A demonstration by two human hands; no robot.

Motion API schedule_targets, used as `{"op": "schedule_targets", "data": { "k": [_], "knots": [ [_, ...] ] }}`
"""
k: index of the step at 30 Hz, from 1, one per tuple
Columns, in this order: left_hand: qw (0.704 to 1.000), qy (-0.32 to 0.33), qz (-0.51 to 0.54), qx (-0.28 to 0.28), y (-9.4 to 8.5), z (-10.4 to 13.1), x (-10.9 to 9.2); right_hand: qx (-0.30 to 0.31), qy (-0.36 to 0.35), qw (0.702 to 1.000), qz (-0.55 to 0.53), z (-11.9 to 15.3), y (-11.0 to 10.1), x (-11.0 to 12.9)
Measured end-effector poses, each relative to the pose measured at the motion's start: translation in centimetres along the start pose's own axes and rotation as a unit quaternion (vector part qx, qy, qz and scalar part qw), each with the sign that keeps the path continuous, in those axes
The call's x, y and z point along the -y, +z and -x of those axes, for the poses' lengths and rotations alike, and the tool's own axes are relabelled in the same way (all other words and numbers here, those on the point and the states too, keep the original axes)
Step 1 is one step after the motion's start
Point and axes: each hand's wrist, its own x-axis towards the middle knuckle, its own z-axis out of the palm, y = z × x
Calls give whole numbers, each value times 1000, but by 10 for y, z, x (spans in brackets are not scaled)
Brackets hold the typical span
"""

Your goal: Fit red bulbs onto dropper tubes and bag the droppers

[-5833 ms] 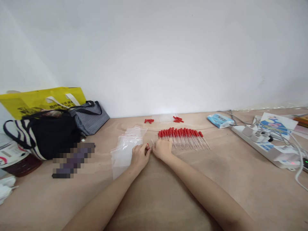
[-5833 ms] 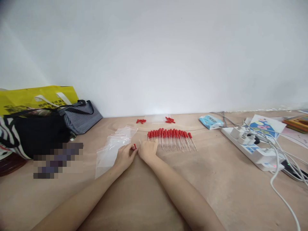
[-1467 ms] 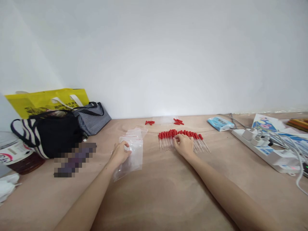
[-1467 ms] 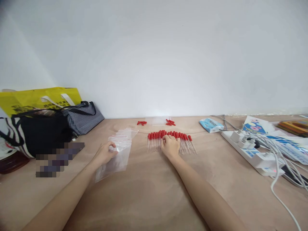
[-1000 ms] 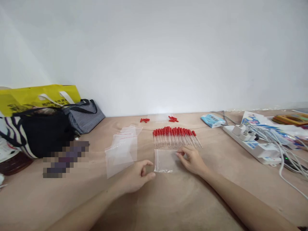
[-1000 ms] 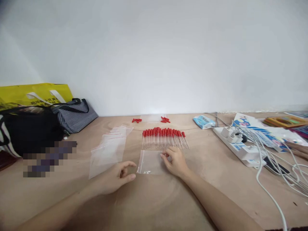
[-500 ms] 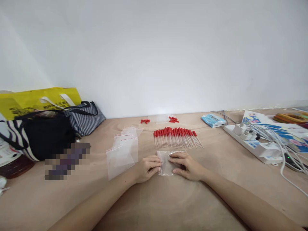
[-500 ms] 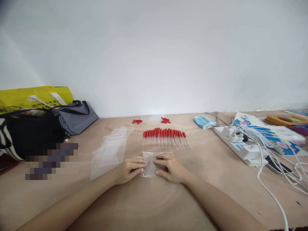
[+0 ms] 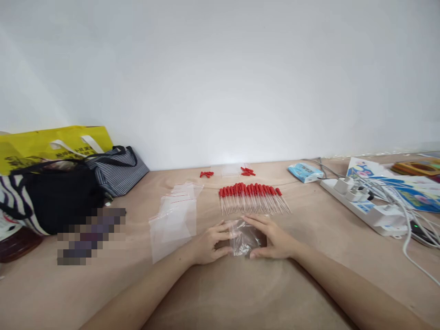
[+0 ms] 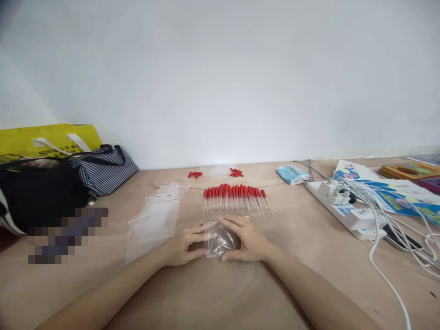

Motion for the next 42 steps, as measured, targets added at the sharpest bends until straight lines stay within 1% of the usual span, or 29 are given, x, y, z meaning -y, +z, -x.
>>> {"op": "schedule_targets", "data": {
  "k": [2,4,7,9,11,12,14,16,19,21,23,26,29,32,34,35,37,38,40,41,42],
  "knots": [
    [999,-7,15,-33,3,0,1,23,9,1000,8,0,3,1],
    [995,-28,21,-91,4,0,2,29,22,999,16,1,5,-1],
    [981,-87,-1,-174,-3,-4,5,26,30,999,24,3,4,-3],
    [968,-138,-38,-204,-11,-16,10,26,32,999,25,3,2,-4],
    [949,-212,-81,-217,-19,-36,16,24,34,999,23,3,2,-5],
    [934,-265,-100,-216,-22,-49,20,22,35,999,22,3,2,-5],
    [920,-301,-112,-226,-26,-78,27,19,33,999,18,2,3,-5],
    [907,-330,-121,-231,-25,-107,35,19,31,999,14,1,3,-4],
    [887,-376,-127,-237,-20,-138,44,20,38,999,17,0,2,-2],
    [878,-397,-123,-236,-16,-151,48,20,44,999,24,-1,0,0],
    [874,-411,-115,-234,-12,-157,51,23,45,998,28,-2,-1,1],
    [871,-418,-97,-238,-8,-162,53,27,41,998,29,-4,-2,2],
    [872,-413,-72,-253,-9,-165,51,27,39,998,31,-4,-2,1],
    [877,-390,-37,-278,-21,-160,44,28,37,999,26,-4,-1,-1],
    [880,-366,-11,-304,-34,-146,36,27,36,999,24,-3,0,-2],
    [879,-353,2,-319,-40,-135,32,26,37,999,24,-3,0,-2],
    [879,-328,30,-344,-48,-105,24,23,39,999,23,-2,1,-3],
    [877,-313,50,-360,-49,-87,20,22,39,999,22,-2,1,-3],
    [856,-228,178,-429,-46,-49,14,22,40,999,19,-2,1,-3],
    [840,-206,219,-451,-42,-32,12,22,41,999,17,-2,1,-3],
    [828,-198,247,-463,-37,-16,10,21,42,999,17,-2,1,-3]
  ]
}}
